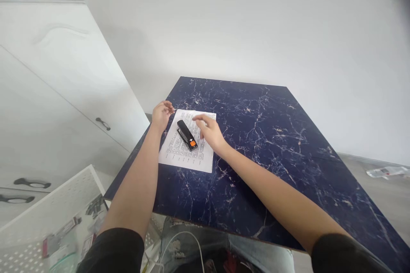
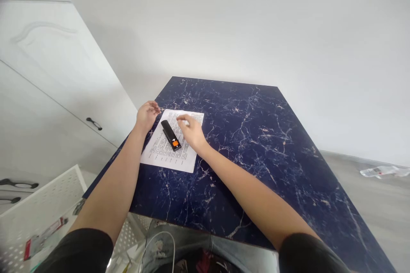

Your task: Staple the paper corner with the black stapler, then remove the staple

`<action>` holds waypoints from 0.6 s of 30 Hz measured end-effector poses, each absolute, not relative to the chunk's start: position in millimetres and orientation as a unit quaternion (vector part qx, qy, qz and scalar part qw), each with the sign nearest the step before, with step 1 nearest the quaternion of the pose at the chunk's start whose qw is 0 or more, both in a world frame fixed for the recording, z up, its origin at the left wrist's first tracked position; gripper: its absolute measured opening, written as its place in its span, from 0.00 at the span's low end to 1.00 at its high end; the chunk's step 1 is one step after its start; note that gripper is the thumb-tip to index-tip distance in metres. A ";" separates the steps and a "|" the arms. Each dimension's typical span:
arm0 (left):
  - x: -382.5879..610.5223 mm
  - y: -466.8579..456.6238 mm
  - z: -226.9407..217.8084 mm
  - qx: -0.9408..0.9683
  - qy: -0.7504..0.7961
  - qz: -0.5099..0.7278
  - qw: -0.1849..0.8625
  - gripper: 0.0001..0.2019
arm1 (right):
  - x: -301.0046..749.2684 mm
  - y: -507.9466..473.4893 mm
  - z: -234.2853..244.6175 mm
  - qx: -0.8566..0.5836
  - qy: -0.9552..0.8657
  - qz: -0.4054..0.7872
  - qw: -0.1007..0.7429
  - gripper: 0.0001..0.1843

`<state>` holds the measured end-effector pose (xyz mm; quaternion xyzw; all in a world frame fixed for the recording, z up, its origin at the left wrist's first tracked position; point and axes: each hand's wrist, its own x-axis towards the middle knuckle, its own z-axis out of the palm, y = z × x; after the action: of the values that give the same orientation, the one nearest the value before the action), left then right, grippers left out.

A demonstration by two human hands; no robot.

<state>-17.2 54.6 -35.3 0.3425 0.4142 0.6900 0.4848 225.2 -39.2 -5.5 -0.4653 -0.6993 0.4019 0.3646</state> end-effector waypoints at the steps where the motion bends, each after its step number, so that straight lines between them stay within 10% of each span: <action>1: -15.6 54.2 -34.8 0.352 0.406 0.678 0.502 0.07 | 231.2 -51.3 -7.2 -0.441 -0.688 0.463 0.343 0.22; 18: -13.8 48.4 -34.9 0.422 0.400 0.553 0.596 0.39 | 233.3 -80.4 -25.2 -0.361 -0.572 0.661 0.326 0.29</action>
<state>-13.8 48.4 -34.9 0.4217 0.4003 0.5535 0.5963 233.3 -80.4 -25.2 -0.3609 -0.5718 0.6608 0.3258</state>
